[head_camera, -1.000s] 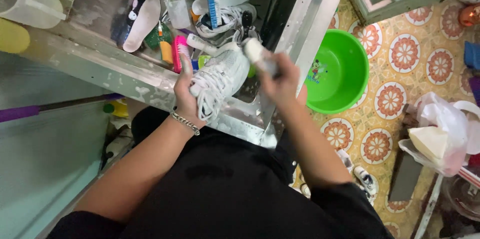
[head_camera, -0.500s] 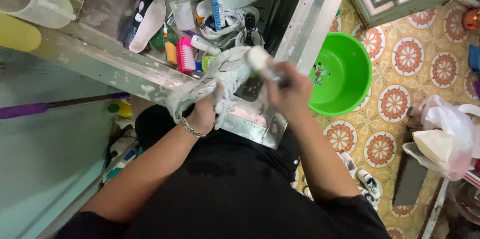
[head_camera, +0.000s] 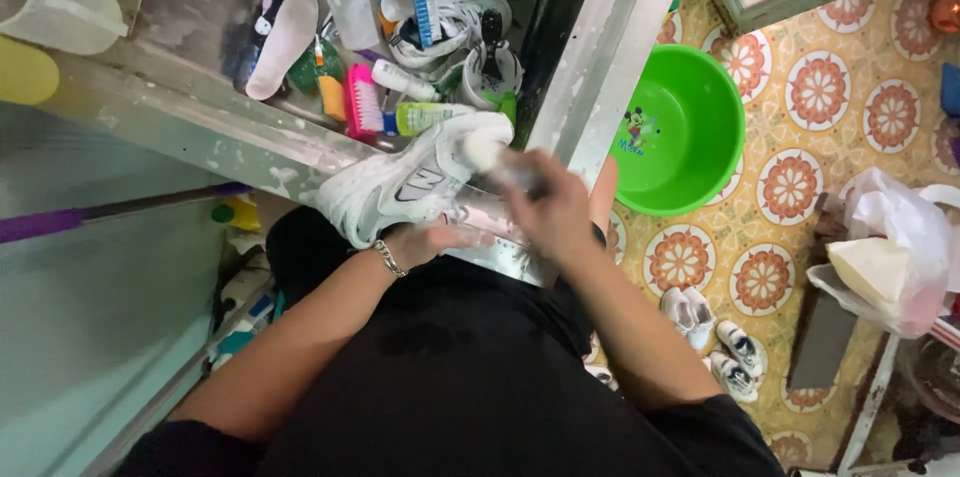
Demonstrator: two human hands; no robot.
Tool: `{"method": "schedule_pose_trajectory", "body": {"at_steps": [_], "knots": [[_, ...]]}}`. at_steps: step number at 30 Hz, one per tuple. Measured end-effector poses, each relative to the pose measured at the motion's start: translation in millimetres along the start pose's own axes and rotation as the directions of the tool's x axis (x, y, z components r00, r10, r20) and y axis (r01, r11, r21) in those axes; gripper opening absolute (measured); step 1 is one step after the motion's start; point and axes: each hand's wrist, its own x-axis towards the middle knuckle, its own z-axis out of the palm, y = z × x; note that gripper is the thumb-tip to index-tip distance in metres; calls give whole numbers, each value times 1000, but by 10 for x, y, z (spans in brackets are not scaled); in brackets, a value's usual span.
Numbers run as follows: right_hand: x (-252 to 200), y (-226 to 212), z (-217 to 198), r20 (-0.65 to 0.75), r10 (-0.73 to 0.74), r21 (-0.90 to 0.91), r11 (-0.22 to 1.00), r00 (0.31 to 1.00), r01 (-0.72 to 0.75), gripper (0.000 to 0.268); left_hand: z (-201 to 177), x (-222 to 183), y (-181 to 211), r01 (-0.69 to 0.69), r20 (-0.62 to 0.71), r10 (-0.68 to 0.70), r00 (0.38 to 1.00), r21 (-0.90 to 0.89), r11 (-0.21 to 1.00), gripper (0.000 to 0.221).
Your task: Cleaning a white sneaker using a brush, sponge, and cleaning solution in a sink area.
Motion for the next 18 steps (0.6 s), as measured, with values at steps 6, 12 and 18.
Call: {"method": "schedule_pose_trajectory", "body": {"at_steps": [6, 12, 18], "knots": [[-238, -49, 156, -6, 83, 33, 996, 997, -82, 28, 1128, -246, 756, 39, 11, -335, 942, -996, 77, 63], [174, 411, -286, -82, -43, -214, 977, 996, 25, 22, 1308, -502, 903, 20, 11, -493, 870, -1000, 13, 39], [184, 168, -311, -3, -56, -4, 998, 998, 56, 28, -224, 23, 243, -24, 0, -452, 892, -999, -48, 69]]}}
